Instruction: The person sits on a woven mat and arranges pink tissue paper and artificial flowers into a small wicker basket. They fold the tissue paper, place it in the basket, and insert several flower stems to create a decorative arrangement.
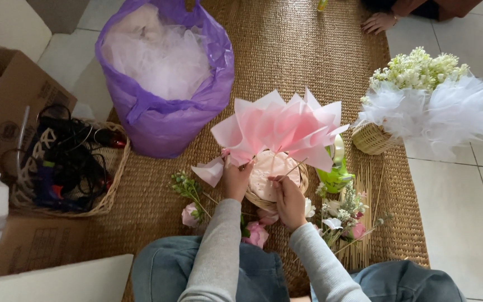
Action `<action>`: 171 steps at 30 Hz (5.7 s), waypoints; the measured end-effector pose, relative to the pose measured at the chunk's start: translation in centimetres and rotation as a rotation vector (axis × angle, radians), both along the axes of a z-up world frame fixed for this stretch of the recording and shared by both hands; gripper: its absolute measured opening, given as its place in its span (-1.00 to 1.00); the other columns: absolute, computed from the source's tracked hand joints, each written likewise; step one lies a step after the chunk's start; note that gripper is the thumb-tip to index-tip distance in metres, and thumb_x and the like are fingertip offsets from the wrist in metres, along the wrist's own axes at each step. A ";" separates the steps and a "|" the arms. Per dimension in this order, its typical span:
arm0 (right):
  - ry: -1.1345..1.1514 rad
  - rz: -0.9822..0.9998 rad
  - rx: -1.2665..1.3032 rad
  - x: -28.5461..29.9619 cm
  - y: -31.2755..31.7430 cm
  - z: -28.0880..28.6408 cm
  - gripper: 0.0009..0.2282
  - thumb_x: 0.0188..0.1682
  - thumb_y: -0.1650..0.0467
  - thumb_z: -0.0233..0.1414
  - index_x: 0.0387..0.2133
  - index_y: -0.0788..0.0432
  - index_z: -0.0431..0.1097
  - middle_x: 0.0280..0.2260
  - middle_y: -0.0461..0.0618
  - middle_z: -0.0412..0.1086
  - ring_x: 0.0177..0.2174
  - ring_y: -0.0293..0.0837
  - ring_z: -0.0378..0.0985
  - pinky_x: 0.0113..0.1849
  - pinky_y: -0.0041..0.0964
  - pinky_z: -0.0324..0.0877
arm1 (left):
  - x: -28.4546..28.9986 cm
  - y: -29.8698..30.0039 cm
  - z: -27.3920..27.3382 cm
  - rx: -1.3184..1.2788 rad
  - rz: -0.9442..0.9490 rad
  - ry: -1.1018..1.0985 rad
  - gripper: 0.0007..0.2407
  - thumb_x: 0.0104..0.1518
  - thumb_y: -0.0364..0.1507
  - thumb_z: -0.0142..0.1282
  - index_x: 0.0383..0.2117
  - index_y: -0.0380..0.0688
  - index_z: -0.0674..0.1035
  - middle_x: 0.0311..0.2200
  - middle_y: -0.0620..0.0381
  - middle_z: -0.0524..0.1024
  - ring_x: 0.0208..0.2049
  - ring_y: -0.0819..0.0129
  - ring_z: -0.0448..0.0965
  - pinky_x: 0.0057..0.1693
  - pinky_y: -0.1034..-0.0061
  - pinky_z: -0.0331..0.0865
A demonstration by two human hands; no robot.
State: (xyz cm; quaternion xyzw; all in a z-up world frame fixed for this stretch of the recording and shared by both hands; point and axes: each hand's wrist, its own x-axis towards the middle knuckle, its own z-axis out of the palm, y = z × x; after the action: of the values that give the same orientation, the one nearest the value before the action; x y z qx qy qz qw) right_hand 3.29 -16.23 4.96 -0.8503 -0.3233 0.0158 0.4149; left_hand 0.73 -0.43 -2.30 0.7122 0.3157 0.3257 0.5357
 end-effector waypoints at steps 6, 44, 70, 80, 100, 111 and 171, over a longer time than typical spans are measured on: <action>-0.003 0.011 0.011 0.4 -0.1 -0.5 -0.82 0.05 0.27 -0.20 -0.31 0.07 0.29 -0.37 0.07 0.45 -0.28 0.15 0.49 -0.27 -0.01 0.39 | 0.0 -0.4 -1.0 -0.013 -0.012 -0.075 -0.64 -0.16 -0.49 0.24 -0.17 -0.23 0.49 -0.17 -0.12 0.48 -0.03 0.13 0.44 0.12 0.30 0.25; 0.054 -0.015 0.032 0.3 -0.4 -0.7 -0.84 0.05 0.27 -0.20 -0.31 0.05 0.26 -0.35 0.01 0.47 -0.26 0.12 0.49 -0.25 -0.02 0.38 | 1.2 3.2 -5.2 0.291 -0.157 -0.145 -0.76 -0.10 -0.44 0.26 -0.41 -0.36 0.49 -0.38 -0.14 0.39 -0.21 -0.02 0.39 0.09 0.20 0.16; 0.149 -0.038 0.006 0.3 -0.8 -0.8 -0.82 0.05 0.22 -0.22 -0.31 -0.01 0.25 -0.29 -0.05 0.49 -0.23 0.17 0.46 -0.22 0.07 0.34 | -1.1 -0.4 4.8 0.147 -0.200 0.164 -0.73 -0.09 -0.27 0.20 -0.36 -0.09 0.42 -0.42 0.07 0.40 -0.20 0.11 0.45 0.04 0.24 0.27; 0.214 0.029 0.052 1.0 -0.9 -1.1 -0.81 0.05 0.21 -0.23 -0.28 0.02 0.23 -0.25 0.00 0.48 -0.22 0.20 0.47 -0.20 0.10 0.33 | 0.1 -0.8 -0.5 -0.399 0.155 -0.170 -0.67 -0.21 -0.55 0.04 -0.23 0.01 0.55 -0.11 0.06 0.49 0.03 0.27 0.40 0.14 0.46 0.24; 0.461 -0.369 0.254 -0.5 -19.9 -2.1 -0.89 0.01 0.53 -0.15 -0.29 0.24 0.34 -0.33 0.11 0.46 -0.34 -0.05 0.54 -0.26 -0.26 0.48 | -3.3 0.6 8.3 -0.232 -0.078 0.027 -0.51 -0.27 -0.53 -0.03 -0.05 -0.03 0.40 -0.04 0.06 0.27 -0.14 0.28 0.41 -0.03 0.40 0.37; 0.466 0.285 -0.191 -2.7 -16.6 -5.7 -0.88 -0.17 0.55 -0.01 -0.56 0.05 0.32 -0.60 -0.18 0.34 -0.55 -0.35 0.27 -0.43 -0.52 0.24 | -6.8 10.0 6.3 -0.227 0.296 0.004 -0.87 -0.03 -0.52 -0.01 -0.38 -0.08 0.54 -0.41 0.16 0.52 -0.50 0.41 0.52 -0.29 0.56 0.38; 1.053 -0.195 0.330 -2.3 -15.3 -6.6 -0.85 0.03 0.41 -0.13 -0.29 0.32 0.23 -0.59 0.28 0.37 -0.64 -0.03 0.48 -0.46 0.03 0.51 | -1.8 -17.1 -0.7 1.038 -0.339 0.292 -0.63 0.07 -0.24 -0.10 0.06 0.33 0.30 -0.10 0.19 0.39 -0.01 0.25 0.37 0.01 0.30 0.30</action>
State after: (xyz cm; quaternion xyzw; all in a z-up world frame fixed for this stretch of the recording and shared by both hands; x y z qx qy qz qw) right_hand 0.99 -31.53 -1.69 -0.6776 0.0094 0.3490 0.6473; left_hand -1.09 -17.51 -2.98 0.9607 0.0663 0.2458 0.1105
